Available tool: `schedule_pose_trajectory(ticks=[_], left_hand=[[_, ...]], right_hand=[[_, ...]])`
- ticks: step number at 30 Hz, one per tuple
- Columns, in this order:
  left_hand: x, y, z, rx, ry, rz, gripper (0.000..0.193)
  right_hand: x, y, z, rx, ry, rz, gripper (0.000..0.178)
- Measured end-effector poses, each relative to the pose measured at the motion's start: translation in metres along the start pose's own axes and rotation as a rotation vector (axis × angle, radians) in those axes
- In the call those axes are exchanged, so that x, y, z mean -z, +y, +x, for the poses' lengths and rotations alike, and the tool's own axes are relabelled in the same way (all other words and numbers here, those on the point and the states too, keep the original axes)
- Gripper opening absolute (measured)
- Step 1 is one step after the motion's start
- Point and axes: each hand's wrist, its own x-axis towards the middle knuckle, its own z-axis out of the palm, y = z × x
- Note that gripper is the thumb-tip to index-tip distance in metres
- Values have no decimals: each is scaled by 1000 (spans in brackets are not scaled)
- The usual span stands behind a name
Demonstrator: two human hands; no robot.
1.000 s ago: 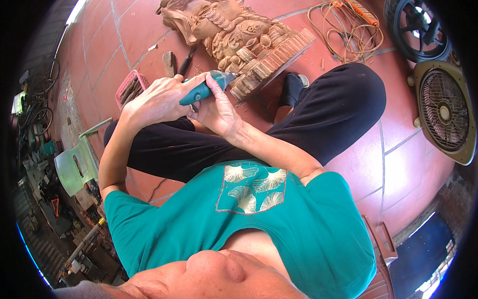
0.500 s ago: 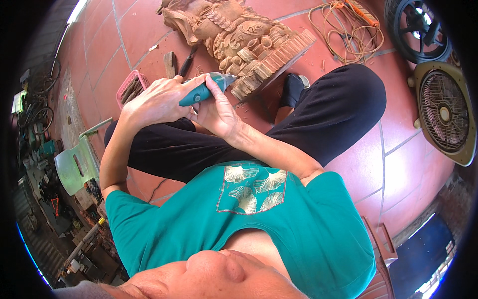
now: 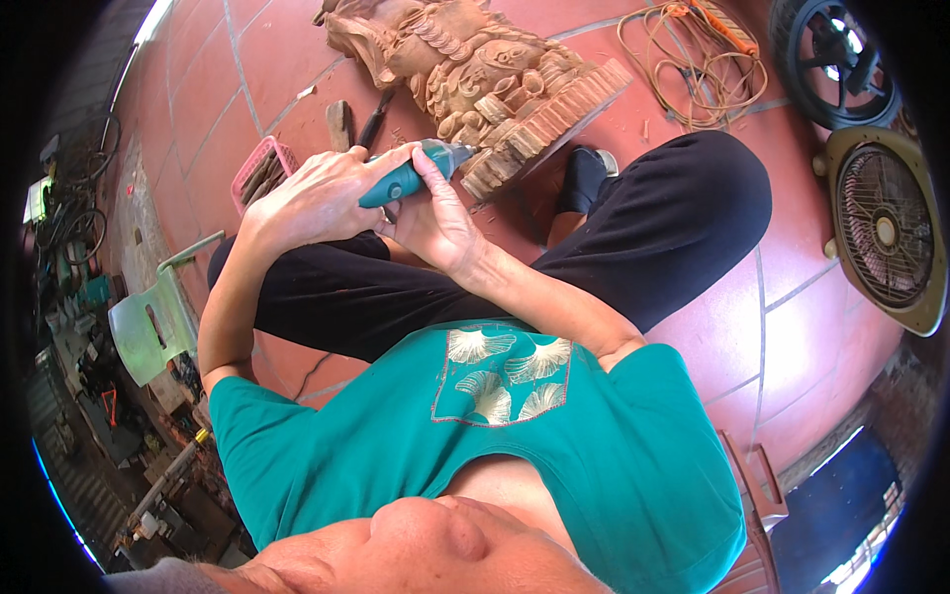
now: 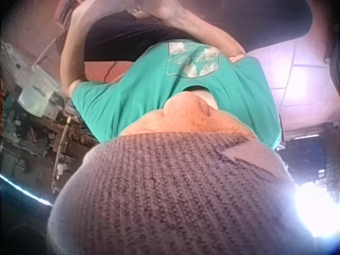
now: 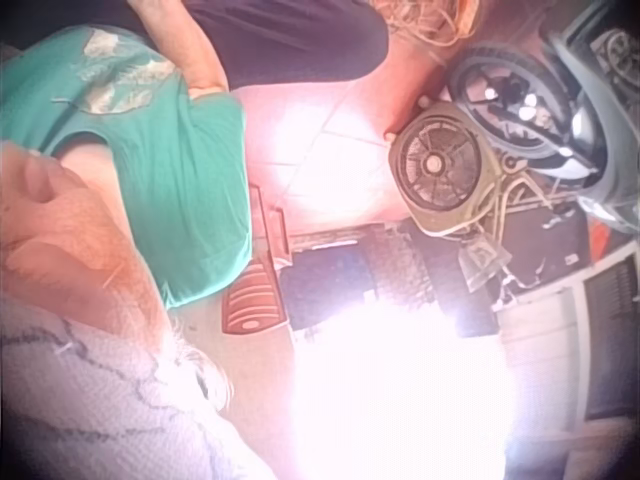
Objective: The person uses a handheld rotary tool to carve details into a wooden sculpture. The person holds the tool with both hands and moves it along the surface of the wood to shape and refine the design.
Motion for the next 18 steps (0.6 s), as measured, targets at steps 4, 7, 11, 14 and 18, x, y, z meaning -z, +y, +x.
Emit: schedule_pose_trajectory(ticks=[4, 7, 11, 14, 18], left_hand=[[0, 0, -1, -5, -17, 7, 81], [2, 1, 0, 6, -34, -9, 81], [0, 1, -2, 23, -32, -3, 83], [1, 2, -3, 11, -29, -7, 85], [-3, 0, -6, 13, -2, -3, 85]], right_hand=[[-7, 4, -2, 5, 37, -61, 45], [-4, 4, 0, 5, 51, -37, 48], [-4, 4, -1, -3, 40, -9, 49], [0, 4, -1, -17, 27, 11, 50], [-3, 6, -2, -13, 27, -34, 51]])
